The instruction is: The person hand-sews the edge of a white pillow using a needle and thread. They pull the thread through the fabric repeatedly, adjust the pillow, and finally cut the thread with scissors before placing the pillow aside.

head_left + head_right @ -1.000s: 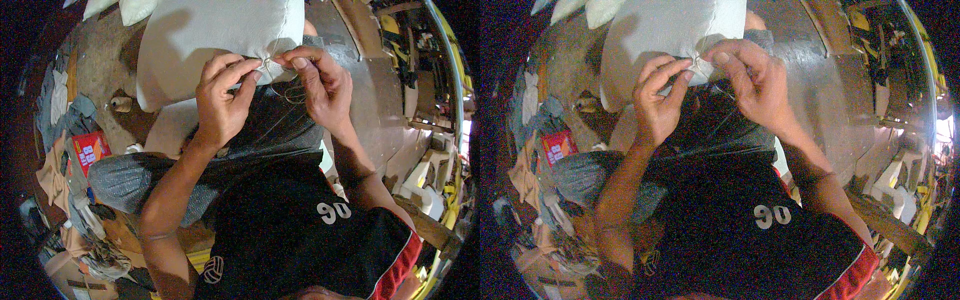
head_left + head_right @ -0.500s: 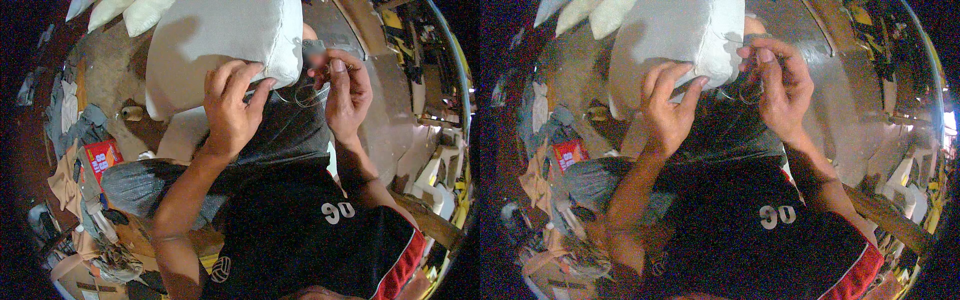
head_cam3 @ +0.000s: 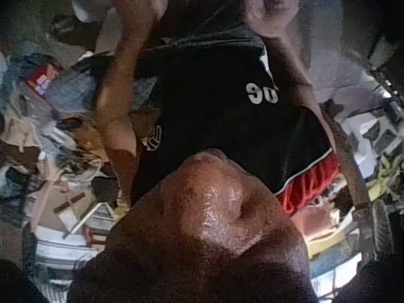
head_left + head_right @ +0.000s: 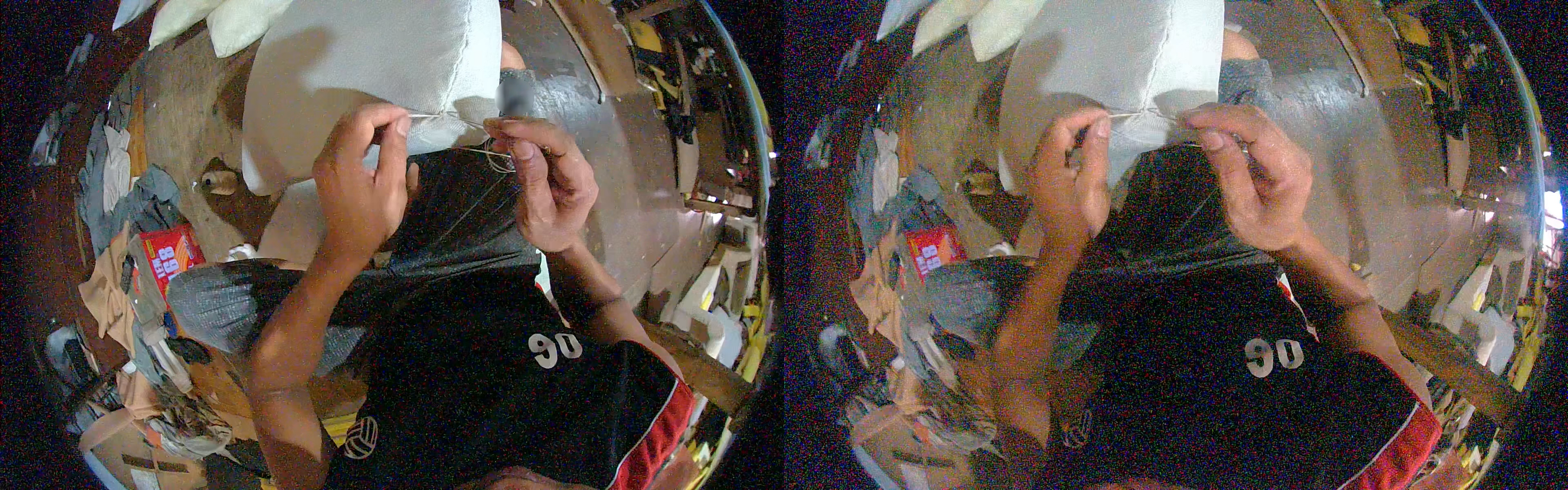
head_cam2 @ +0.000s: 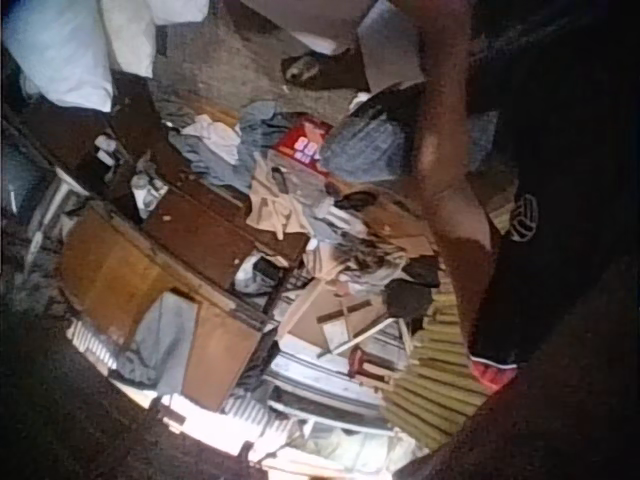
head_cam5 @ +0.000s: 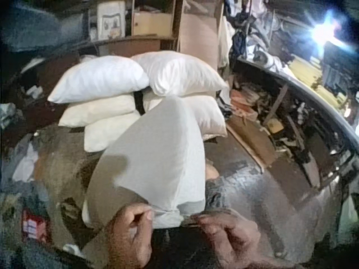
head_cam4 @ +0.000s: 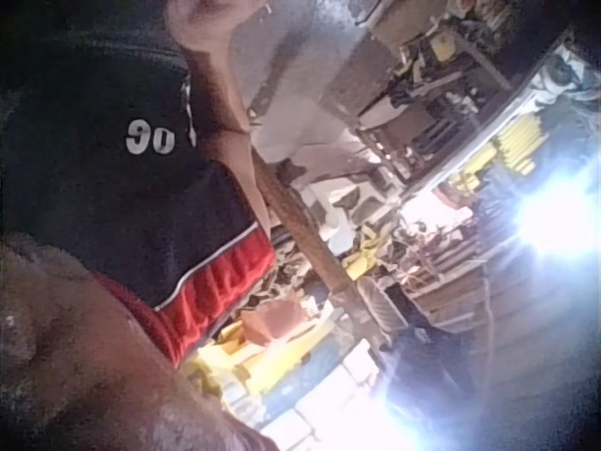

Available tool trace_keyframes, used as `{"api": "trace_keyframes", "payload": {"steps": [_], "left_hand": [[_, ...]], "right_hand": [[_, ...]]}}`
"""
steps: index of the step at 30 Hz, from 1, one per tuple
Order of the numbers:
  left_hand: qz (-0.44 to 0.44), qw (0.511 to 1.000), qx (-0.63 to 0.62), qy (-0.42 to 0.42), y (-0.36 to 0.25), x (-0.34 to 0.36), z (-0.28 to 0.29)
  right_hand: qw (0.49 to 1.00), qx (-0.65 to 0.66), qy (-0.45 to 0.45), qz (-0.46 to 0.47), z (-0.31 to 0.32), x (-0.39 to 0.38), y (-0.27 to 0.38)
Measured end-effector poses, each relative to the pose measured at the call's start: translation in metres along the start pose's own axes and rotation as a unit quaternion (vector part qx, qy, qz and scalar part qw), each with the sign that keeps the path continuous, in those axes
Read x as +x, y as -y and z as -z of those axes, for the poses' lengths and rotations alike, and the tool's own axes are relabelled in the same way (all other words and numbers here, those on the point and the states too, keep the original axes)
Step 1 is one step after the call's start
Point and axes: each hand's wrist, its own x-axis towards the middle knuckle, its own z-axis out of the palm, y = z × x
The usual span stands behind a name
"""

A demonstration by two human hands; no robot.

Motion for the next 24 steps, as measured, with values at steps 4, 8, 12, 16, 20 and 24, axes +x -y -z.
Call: {"api": "trace_keyframes", "payload": {"steps": [4,8,12,16,20,24], "left_hand": [[0.049,0.998,-0.022,-0.012,0.002,0.006,-0.003],[0.030,0.999,-0.038,-0.018,0.008,0.007,-0.005],[0.039,0.998,-0.046,-0.015,0.011,0.007,-0.006],[0.037,0.998,-0.042,-0.012,0.009,0.007,-0.005],[0.012,0.999,-0.042,-0.010,0.007,0.007,-0.002],[0.012,0.999,-0.034,0.004,0.005,0.005,0.001]], "right_hand": [[0.997,-0.031,-0.007,0.066,-0.007,-0.002,-0.014],[0.998,-0.007,-0.033,0.059,-0.013,-0.004,-0.015],[0.997,-0.013,-0.031,0.063,-0.013,-0.003,-0.015],[0.992,-0.067,-0.021,0.105,-0.015,0.002,-0.021],[0.987,-0.065,-0.024,0.145,-0.018,0.006,-0.021],[0.989,-0.061,-0.024,0.134,-0.017,0.005,-0.022]]}}
